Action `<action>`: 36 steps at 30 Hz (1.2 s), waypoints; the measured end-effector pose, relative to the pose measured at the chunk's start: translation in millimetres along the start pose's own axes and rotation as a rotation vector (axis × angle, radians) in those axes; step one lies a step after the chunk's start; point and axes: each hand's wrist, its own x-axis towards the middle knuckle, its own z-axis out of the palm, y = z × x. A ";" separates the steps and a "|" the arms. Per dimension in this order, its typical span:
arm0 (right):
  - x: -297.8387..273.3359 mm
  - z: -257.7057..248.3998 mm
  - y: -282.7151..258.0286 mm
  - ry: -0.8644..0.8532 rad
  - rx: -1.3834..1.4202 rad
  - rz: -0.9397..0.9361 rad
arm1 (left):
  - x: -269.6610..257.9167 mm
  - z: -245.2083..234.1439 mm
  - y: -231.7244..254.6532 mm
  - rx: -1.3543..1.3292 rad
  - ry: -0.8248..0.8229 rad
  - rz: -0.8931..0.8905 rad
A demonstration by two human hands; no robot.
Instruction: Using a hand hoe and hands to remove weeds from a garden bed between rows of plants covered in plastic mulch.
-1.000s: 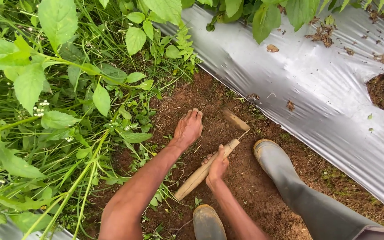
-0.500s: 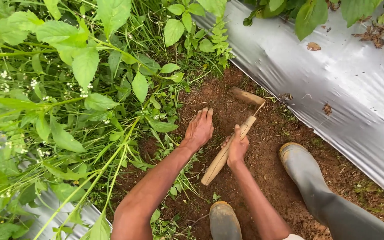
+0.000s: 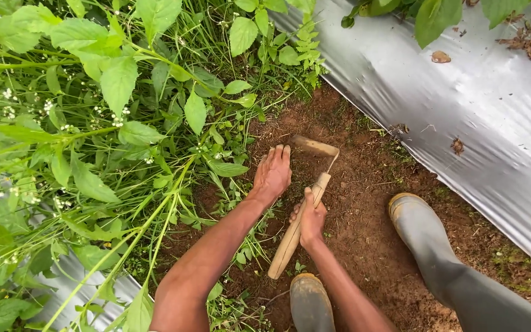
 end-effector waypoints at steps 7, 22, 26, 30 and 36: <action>32.9 11.1 -5.8 0.028 0.068 -0.038 | -21.1 -9.0 -8.8 -0.182 0.109 -0.123; -12.1 14.5 1.8 -0.026 -0.114 -0.011 | -52.5 22.0 -46.2 -0.169 -0.060 -0.180; 17.1 20.8 -36.0 -0.027 -0.043 -0.129 | -70.4 -0.1 -41.5 -0.224 -0.068 -0.147; 38.7 34.9 -19.8 -0.089 -0.035 -0.085 | -77.9 -2.1 -43.8 -0.206 -0.044 -0.181; 0.0 2.4 55.0 -0.131 -0.174 0.061 | -56.2 39.0 -57.1 -0.107 0.040 -0.230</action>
